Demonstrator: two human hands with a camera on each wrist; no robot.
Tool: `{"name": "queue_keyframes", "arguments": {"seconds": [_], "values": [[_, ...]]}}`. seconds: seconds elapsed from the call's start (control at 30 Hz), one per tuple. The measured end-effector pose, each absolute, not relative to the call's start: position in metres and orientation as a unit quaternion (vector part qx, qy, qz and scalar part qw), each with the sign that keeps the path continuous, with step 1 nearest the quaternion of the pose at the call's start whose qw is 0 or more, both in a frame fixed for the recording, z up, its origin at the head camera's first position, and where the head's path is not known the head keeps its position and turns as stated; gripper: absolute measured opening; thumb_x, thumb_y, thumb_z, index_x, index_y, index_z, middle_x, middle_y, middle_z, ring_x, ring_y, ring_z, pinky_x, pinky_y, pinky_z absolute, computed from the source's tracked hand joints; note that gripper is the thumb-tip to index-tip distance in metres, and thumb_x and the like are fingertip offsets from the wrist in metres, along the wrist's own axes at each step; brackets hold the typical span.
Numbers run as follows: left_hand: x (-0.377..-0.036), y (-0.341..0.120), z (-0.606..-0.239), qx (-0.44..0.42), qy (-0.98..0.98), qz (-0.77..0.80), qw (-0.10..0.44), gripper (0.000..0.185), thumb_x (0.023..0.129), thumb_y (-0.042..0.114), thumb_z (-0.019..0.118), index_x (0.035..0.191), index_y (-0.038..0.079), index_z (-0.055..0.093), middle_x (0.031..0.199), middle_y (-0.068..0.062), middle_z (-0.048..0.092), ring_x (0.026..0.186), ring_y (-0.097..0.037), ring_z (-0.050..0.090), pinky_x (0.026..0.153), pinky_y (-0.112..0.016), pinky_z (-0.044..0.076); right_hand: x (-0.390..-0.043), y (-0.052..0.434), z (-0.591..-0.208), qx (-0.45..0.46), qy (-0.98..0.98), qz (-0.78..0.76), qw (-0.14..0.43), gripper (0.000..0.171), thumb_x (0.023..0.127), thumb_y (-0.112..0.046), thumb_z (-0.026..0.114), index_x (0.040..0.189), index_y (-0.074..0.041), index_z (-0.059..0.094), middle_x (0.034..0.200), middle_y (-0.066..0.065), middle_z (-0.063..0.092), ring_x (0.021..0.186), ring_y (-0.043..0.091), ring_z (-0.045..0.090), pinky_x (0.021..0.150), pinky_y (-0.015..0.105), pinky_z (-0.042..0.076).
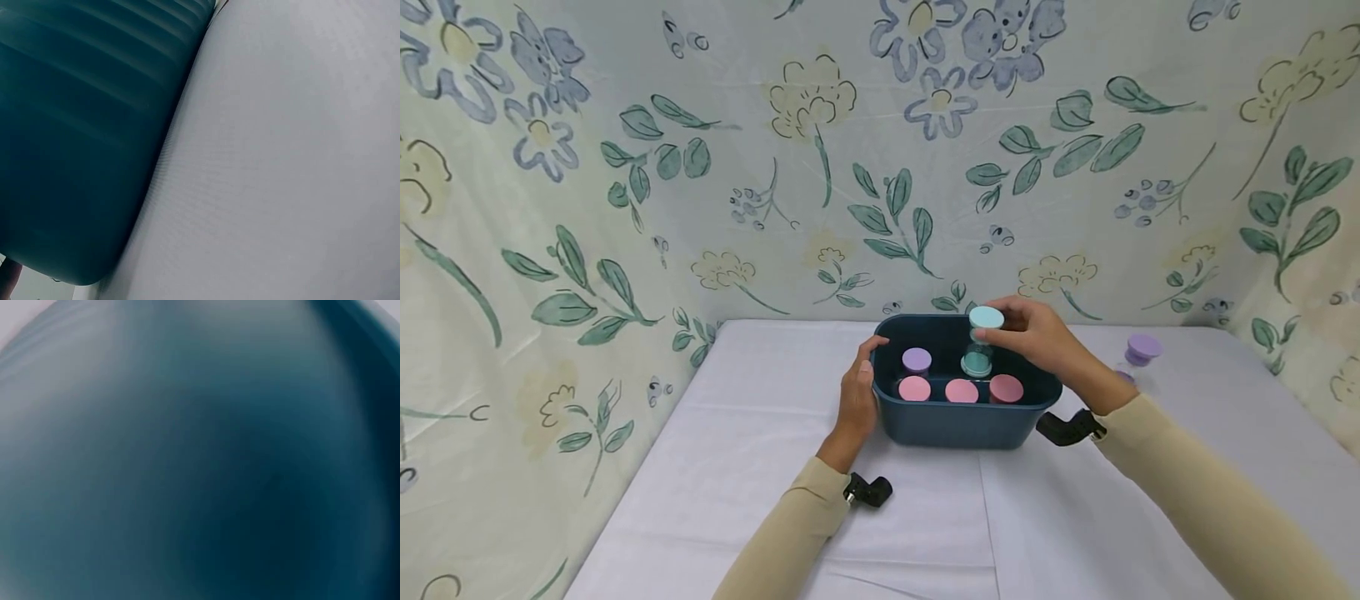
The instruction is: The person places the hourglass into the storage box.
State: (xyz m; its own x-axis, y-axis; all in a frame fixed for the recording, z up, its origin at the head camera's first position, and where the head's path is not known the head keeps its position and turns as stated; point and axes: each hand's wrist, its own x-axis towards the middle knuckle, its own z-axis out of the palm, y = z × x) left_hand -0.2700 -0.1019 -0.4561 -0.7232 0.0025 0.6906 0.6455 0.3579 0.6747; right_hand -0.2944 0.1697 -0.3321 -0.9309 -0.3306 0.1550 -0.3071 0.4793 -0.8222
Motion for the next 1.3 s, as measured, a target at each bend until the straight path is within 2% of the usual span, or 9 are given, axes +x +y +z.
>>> {"name": "queue_keyframes", "arguments": {"seconds": [0.13, 0.27, 0.37, 0.57, 0.7, 0.93, 1.3], "values": [[-0.27, -0.102, -0.455, -0.207, -0.764, -0.534, 0.297, 0.046, 0.098, 0.007, 0.019, 0.133, 0.001, 0.048, 0.138, -0.014, 0.052, 0.134, -0.025, 0.042, 0.112, -0.043, 0.03, -0.295, 0.166, -0.337, -0.192, 0.858, -0.476, 0.015, 0.058, 0.084, -0.036, 0.074, 0.128, -0.005, 0.055, 0.121, 0.015, 0.062, 0.107, 0.031, 0.063, 0.09, 0.045, 0.051], [-0.27, -0.102, -0.456, -0.208, -0.764, -0.538, 0.291, 0.046, 0.096, 0.003, 0.02, 0.132, -0.003, 0.048, 0.137, -0.019, 0.051, 0.134, -0.028, 0.042, 0.112, -0.045, 0.029, -0.296, 0.163, -0.34, -0.201, 0.857, -0.473, 0.02, 0.057, 0.085, -0.033, 0.073, 0.129, -0.002, 0.054, 0.121, 0.017, 0.062, 0.106, 0.031, 0.063, 0.089, 0.044, 0.052], [-0.27, -0.102, -0.456, -0.206, -0.764, -0.535, 0.295, 0.046, 0.097, 0.007, 0.019, 0.133, 0.0, 0.048, 0.138, -0.016, 0.051, 0.134, -0.025, 0.042, 0.112, -0.044, 0.029, -0.296, 0.16, -0.341, -0.204, 0.858, -0.47, 0.024, 0.056, 0.085, -0.031, 0.073, 0.128, -0.001, 0.054, 0.12, 0.018, 0.062, 0.107, 0.032, 0.063, 0.089, 0.045, 0.052], [-0.27, -0.103, -0.457, -0.207, -0.766, -0.528, 0.303, 0.049, 0.101, 0.027, 0.016, 0.135, 0.011, 0.048, 0.141, -0.005, 0.051, 0.135, -0.017, 0.041, 0.112, -0.041, 0.031, -0.294, 0.154, -0.342, -0.199, 0.864, -0.461, 0.034, 0.051, 0.085, -0.025, 0.073, 0.126, -0.001, 0.054, 0.12, 0.019, 0.061, 0.109, 0.033, 0.061, 0.089, 0.046, 0.052], [-0.27, -0.103, -0.458, -0.21, -0.765, -0.529, 0.302, 0.051, 0.102, 0.034, 0.015, 0.135, 0.012, 0.048, 0.141, -0.004, 0.051, 0.135, -0.016, 0.041, 0.112, -0.041, 0.031, -0.292, 0.151, -0.345, -0.193, 0.866, -0.459, 0.042, 0.048, 0.085, -0.022, 0.073, 0.124, -0.001, 0.054, 0.12, 0.018, 0.061, 0.11, 0.033, 0.061, 0.09, 0.045, 0.052], [-0.27, -0.102, -0.458, -0.208, -0.768, -0.525, 0.301, 0.052, 0.102, 0.035, 0.014, 0.135, 0.011, 0.048, 0.14, -0.004, 0.051, 0.135, -0.016, 0.041, 0.113, -0.039, 0.029, -0.292, 0.148, -0.349, -0.21, 0.87, -0.443, 0.046, 0.049, 0.083, -0.02, 0.074, 0.123, 0.0, 0.054, 0.118, 0.018, 0.062, 0.109, 0.033, 0.062, 0.092, 0.046, 0.051], [-0.269, -0.102, -0.456, -0.21, -0.765, -0.533, 0.294, 0.052, 0.102, 0.035, 0.014, 0.135, 0.012, 0.047, 0.141, -0.004, 0.05, 0.136, -0.017, 0.039, 0.112, -0.041, 0.03, -0.294, 0.146, -0.357, -0.214, 0.896, -0.388, 0.037, 0.049, 0.081, -0.024, 0.076, 0.12, -0.001, 0.057, 0.113, 0.016, 0.064, 0.104, 0.031, 0.063, 0.092, 0.049, 0.05]]}}
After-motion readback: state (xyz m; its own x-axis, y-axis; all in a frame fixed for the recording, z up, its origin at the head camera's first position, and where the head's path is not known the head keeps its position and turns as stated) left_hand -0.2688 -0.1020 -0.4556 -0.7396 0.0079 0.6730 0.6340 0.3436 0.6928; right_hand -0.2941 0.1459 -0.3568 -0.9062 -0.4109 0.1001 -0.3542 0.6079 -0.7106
